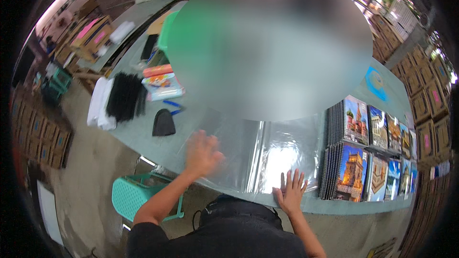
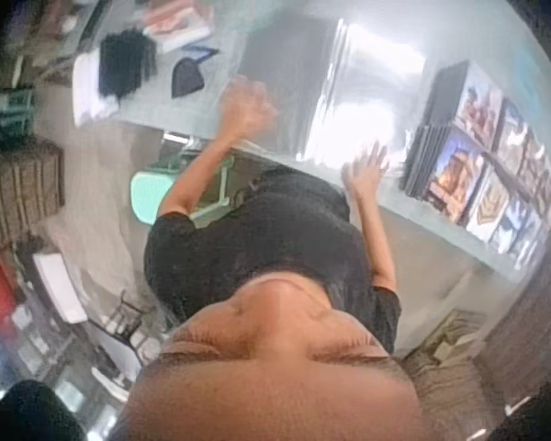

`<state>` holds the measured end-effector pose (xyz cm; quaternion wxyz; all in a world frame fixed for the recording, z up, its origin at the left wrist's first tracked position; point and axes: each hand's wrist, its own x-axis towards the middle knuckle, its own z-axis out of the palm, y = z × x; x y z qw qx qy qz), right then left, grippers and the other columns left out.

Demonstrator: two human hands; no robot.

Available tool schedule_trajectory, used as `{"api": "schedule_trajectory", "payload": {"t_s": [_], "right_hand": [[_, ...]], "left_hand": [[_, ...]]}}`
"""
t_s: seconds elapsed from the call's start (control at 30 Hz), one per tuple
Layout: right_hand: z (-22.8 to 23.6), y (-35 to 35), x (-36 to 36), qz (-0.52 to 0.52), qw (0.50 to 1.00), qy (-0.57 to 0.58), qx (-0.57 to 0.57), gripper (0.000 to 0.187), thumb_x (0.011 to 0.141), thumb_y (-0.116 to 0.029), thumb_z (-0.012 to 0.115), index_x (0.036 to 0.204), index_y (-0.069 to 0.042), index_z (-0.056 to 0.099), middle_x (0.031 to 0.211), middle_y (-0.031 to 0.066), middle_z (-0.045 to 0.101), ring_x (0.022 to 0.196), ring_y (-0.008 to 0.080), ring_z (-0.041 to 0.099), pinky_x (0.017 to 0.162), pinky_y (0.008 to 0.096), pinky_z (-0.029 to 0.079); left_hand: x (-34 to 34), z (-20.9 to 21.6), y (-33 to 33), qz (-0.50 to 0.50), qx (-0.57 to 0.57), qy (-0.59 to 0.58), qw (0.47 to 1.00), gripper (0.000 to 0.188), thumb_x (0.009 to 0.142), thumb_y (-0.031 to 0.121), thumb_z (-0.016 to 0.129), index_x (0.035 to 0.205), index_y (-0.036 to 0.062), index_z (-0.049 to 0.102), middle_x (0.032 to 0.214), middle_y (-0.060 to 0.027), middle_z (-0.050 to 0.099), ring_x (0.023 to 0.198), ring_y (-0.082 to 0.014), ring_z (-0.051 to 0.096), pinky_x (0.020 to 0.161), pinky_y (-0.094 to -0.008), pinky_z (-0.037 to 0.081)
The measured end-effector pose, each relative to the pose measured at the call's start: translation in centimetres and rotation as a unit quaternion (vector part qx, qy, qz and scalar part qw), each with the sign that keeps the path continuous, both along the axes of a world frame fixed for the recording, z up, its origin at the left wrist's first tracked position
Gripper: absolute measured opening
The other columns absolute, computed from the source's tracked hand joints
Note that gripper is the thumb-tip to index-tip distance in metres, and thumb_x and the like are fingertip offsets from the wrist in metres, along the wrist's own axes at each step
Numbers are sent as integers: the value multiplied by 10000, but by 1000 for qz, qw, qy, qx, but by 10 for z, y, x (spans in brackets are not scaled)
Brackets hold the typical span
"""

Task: The person places a stack of notebooks onto a plastic sheet and wraps them by folding the plastic and securing it with tape.

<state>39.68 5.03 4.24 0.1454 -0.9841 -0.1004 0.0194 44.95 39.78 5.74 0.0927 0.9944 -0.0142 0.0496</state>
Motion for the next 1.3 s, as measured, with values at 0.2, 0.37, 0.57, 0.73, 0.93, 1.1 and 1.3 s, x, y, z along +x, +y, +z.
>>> {"api": "schedule_trajectory", "payload": {"t_s": [0.2,0.37,0.57,0.73,0.93,1.1,1.3], "right_hand": [[-4,-10,-47,-12,999,51,12,646,833,-479,489,1349,-110,365,1419,203,265,1338,383,178,1052,580,84],[-4,-4,-42,-11,999,0,-34,606,827,-475,504,1332,-156,400,1419,114,316,1317,314,269,1051,527,190],[-12,-24,-60,18,990,-110,84,583,820,-441,535,1315,-152,427,1401,114,336,1293,313,304,1051,500,214],[73,-106,-92,-41,936,-314,152,457,865,-389,493,1221,-104,530,1310,151,419,1217,335,376,1005,473,277],[72,-323,-197,-357,858,-317,188,365,920,-291,422,1086,-8,582,1150,178,532,1097,296,481,920,419,367],[95,-421,-181,-350,865,-206,296,471,916,-373,453,1089,50,568,979,173,622,928,249,584,796,356,455],[114,-424,-14,-213,477,46,851,444,844,-206,564,1205,27,454,1044,133,594,932,261,598,849,407,484]], "left_hand": [[34,-22,106,208,90,-36,973,523,840,364,538,1288,107,453,1396,-225,296,1299,-431,222,1047,-561,144],[77,3,46,103,50,-243,963,475,846,317,552,1249,75,481,1375,-212,323,1262,-422,279,1031,-549,191],[113,53,-187,-236,-366,-2,900,419,782,220,651,1157,61,549,1083,-176,578,919,-309,587,799,-375,465],[175,51,-343,-173,-402,43,898,580,723,430,691,1071,-17,567,839,-161,637,766,-251,625,688,-354,483],[226,50,-399,-74,-319,92,940,407,773,357,661,737,-44,604,580,-169,595,494,-270,596,471,-402,473],[165,168,-474,-14,-183,-132,974,262,794,181,566,967,-7,506,816,-223,621,828,-381,614,686,-487,476],[-10,135,-598,-372,-28,-93,923,363,759,256,616,995,0,514,833,-184,616,785,-324,616,702,-448,492]]}}
